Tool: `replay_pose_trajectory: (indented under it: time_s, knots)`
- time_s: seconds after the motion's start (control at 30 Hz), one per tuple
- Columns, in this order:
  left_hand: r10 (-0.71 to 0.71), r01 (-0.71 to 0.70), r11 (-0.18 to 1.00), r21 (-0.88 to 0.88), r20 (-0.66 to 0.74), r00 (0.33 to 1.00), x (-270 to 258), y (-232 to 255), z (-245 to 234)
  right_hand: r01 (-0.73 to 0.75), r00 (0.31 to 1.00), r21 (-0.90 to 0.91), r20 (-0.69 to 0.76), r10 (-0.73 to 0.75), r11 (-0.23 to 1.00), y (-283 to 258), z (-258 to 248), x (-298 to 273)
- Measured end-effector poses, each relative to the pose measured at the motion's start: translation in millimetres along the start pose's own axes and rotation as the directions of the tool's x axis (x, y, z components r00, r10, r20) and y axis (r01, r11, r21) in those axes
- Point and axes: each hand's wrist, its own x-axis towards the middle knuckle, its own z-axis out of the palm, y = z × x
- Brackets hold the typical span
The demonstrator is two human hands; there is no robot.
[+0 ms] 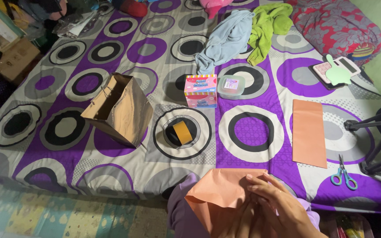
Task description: The person wraps a small box with peach-colored paper on a bed. They fold the paper around the box, secure it with brown tape, and trim excess tape with scissors. The wrapped box is placed on the bed.
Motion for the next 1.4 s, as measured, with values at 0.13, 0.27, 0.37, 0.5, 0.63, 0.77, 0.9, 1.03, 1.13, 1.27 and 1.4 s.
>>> replay_pose_trajectory:
  time_s: [0.13,0.27,0.37,0.5,0.63,0.77,0.9,1.03,1.13,1.27,1.4]
  knots:
    - [-0.012,0.012,1.000,-0.003,-0.002,1.000,1.7,3.8,-0.4,0.135,0.990,-0.257,0.063,-0.123,0.957,3.5,-3.8,-0.1]
    - [-0.010,0.010,1.000,-0.009,0.009,1.000,-13.2,2.1,1.4,0.191,0.980,-0.311,0.112,-0.163,0.931,6.4,-2.1,-3.9]
    - [0.000,0.001,1.000,0.010,-0.054,0.999,-19.6,8.4,7.8,0.263,0.965,-0.366,0.098,-0.244,0.893,8.7,1.6,-9.3]
    - [-0.180,0.173,0.984,-0.050,-0.321,0.930,-5.3,21.6,11.6,0.332,0.942,-0.380,0.093,-0.322,0.863,11.6,5.6,-17.9]
    - [0.106,-0.081,0.980,-0.184,0.130,0.986,-10.8,-45.8,-29.8,0.317,0.946,-0.504,0.111,-0.304,0.803,8.0,5.6,-19.1]
    - [0.033,0.059,0.972,-0.226,0.383,0.923,-7.1,-106.9,-81.0,0.346,0.935,-0.569,0.146,-0.322,0.746,-1.4,5.2,-13.4]
    - [-0.206,0.264,0.948,-0.178,0.286,0.936,28.5,-121.7,-108.0,0.337,0.932,-0.588,0.099,-0.347,0.735,-4.5,7.4,-14.5]
    - [-0.568,0.665,0.605,-0.438,0.348,0.746,60.4,-109.2,-95.0,0.347,0.937,-0.596,0.187,-0.295,0.724,-0.9,9.5,-25.2]
    - [-0.635,0.831,0.359,-0.425,0.542,0.551,63.4,-94.7,-72.9,0.373,0.926,-0.595,0.190,-0.326,0.712,6.9,12.3,-28.1]
    - [-0.681,0.843,0.377,-0.385,0.501,0.534,43.6,-87.7,-64.7,0.350,0.936,-0.616,0.203,-0.287,0.706,8.1,10.6,-32.3]
    - [-0.738,0.936,0.180,-0.301,0.588,0.331,30.3,-93.0,-65.9,0.358,0.934,-0.559,0.199,-0.297,0.748,4.8,9.9,-31.0]
